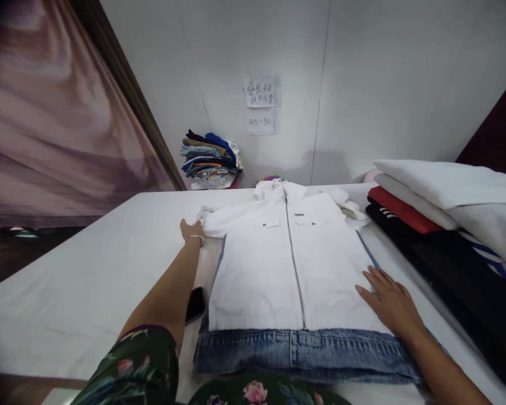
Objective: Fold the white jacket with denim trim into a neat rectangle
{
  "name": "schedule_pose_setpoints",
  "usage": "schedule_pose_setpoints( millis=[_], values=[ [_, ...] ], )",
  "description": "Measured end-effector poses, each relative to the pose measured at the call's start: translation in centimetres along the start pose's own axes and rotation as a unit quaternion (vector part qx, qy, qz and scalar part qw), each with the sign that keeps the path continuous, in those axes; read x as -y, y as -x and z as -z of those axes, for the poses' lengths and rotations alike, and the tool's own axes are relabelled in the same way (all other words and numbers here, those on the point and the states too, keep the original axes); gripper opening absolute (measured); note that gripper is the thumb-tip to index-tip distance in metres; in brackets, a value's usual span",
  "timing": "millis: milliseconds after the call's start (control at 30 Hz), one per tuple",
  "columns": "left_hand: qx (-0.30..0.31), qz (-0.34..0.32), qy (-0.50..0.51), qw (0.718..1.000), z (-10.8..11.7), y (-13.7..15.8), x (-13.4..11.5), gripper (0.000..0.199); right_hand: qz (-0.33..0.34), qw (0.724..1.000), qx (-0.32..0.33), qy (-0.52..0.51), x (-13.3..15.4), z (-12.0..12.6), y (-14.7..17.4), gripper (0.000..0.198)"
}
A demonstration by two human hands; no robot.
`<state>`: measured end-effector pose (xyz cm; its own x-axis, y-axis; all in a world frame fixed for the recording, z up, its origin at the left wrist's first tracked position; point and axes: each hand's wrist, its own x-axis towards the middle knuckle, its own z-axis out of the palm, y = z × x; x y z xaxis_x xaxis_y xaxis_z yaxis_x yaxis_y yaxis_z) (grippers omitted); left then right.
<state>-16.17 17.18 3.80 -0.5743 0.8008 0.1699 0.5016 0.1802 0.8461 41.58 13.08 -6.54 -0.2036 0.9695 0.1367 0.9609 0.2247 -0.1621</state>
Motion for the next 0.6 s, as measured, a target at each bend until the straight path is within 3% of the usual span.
schedule_pose_setpoints(
  millis=[100, 167, 233, 333, 467, 600],
  values=[
    [-0.06, -0.052, -0.101, 0.992, -2.3, 0.4, -1.2, 0.041, 0.005, 1.0, -0.003, 0.001, -0.2, -0.2, 0.0, 0.058],
    [-0.009, -0.107, -0.19, 0.976, -4.4, 1.1, -1.5, 0.045, 0.008, 1.0, -0.005, 0.005, -0.3, -0.3, 0.0, 0.059],
    [0.096, -0.132, -0.306, 0.938, -6.3, 1.9, -1.0, 0.05, 0.007, 1.0, -0.005, 0.009, -0.3, -0.3, -0.1, 0.06],
    [0.194, -0.09, -0.432, 0.876, -7.9, 2.8, 0.5, 0.061, 0.007, 1.0, -0.002, 0.01, -0.2, -0.1, -0.1, 0.06],
    [0.203, -0.056, -0.458, 0.864, -8.0, 2.7, 1.5, 0.065, -0.004, 1.0, 0.001, 0.011, 0.3, 0.3, -0.1, 0.061],
    [0.2, -0.046, -0.471, 0.858, -8.3, 3.1, -0.4, 0.066, -0.009, 1.0, 0.01, 0.014, 0.8, 0.5, -0.1, 0.06]
  ],
)
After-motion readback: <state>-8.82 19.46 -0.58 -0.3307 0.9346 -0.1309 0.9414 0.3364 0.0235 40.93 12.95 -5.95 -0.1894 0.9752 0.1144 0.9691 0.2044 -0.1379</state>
